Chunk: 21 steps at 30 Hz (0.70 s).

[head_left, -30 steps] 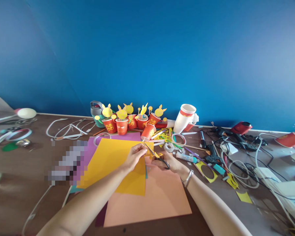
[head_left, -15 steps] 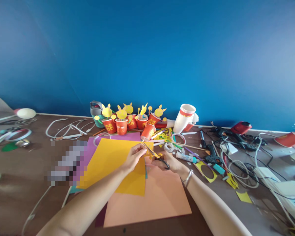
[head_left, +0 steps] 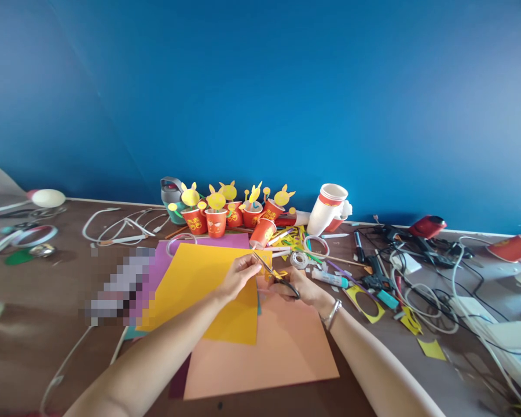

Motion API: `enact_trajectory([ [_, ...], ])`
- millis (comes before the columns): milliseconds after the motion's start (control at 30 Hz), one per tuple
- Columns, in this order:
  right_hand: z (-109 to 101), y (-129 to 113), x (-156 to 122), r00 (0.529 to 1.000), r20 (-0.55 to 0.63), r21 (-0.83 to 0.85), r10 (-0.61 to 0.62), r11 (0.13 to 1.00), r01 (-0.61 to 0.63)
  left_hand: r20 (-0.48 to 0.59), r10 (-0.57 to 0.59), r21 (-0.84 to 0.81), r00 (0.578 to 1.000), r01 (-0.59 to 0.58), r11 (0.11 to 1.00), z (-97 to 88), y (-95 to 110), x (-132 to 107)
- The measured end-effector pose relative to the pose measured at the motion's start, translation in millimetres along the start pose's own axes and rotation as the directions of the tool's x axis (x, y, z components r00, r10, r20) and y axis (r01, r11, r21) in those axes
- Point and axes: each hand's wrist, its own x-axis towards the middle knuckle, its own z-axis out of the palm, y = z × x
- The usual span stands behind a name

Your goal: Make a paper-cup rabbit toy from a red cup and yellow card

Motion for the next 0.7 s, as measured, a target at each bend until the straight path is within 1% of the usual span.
enact_trajectory([
  [167,0,-7,-1,0.999,0.027,0.017,-0.022,1.000,0.021,-0.015,-0.008,-0.002,1.000,0.008,1.000,-0.3,-3,1],
  [300,0,-12,-3,1.000,0.007,-0.012,-0.005,1.000,0.005,-0.022,0.012,0.006,1.000,-0.012,1.000,-0.9,-3,0],
  [567,-2,-2,-1,1.000,-0.007,-0.022,-0.013,1.000,0.013,-0.023,0.058,0.018,0.998,-0.058,0.998,-1.2,-1,0],
  [700,-1,-4,-1,1.000,-0.006,-0.026,-0.023,0.999,0.023,-0.022,0.060,0.025,0.998,-0.059,0.998,-1.3,-2,0],
])
